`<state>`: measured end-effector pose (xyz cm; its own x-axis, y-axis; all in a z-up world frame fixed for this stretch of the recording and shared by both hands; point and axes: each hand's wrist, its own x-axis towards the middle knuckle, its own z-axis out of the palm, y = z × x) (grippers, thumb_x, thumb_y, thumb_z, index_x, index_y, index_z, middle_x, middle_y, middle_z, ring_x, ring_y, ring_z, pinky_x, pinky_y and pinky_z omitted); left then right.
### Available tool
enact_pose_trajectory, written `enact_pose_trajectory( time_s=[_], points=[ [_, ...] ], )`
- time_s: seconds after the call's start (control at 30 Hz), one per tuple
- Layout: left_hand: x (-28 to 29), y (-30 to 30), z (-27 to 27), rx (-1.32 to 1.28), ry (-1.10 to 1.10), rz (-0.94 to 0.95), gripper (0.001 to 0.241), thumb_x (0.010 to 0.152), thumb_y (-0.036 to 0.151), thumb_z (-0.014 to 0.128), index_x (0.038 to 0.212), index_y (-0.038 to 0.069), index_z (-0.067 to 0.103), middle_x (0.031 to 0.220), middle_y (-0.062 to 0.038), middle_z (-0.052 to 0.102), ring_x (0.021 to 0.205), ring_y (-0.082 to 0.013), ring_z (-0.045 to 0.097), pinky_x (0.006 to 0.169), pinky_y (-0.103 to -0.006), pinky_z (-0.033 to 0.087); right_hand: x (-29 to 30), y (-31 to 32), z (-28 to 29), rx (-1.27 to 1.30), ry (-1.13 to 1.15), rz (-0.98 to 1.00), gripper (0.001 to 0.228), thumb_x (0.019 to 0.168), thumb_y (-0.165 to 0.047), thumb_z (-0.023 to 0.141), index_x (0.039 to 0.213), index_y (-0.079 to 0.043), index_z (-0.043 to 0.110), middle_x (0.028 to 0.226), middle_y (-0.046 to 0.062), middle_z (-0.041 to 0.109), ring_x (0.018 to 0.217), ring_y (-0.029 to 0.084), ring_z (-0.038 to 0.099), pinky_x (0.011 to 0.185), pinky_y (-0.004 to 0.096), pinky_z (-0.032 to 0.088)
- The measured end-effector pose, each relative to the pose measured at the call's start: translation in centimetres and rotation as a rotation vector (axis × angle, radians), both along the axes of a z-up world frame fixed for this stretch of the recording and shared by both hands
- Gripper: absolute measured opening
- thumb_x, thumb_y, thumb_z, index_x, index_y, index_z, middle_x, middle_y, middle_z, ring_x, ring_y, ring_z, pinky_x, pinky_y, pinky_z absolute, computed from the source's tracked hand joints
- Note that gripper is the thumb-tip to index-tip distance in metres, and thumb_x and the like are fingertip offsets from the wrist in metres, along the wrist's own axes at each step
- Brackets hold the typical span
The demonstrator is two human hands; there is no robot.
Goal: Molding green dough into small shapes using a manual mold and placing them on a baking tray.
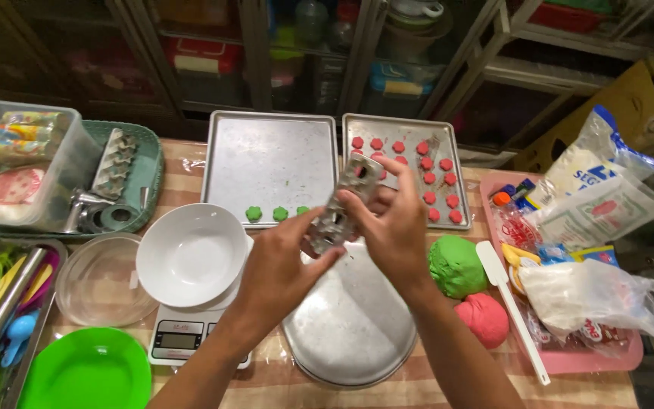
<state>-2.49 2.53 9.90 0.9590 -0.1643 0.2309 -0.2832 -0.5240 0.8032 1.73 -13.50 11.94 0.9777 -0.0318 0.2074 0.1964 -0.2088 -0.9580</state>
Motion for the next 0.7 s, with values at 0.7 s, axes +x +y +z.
enact_pose_trajectory(
  time_s=[0.7],
  points=[
    [8.2, 28.8, -13.6, 0.461, 0.098, 0.716, 0.049, 0.102, 0.038, 0.069, 0.127, -0.004, 0.075, 0.093, -0.029, 0.074, 0.096, -0.0488, 0.068, 0.084, -0.0554, 0.049, -0.1, 2.1, 0.8, -0.240, 0.015, 0.342, 0.037, 0.096, -0.012, 0.065, 0.130, -0.002, 0.058, 0.086, 0.008, 0.073, 0.070, 0.014, 0.074, 0.054, 0.022, 0.063]
  ],
)
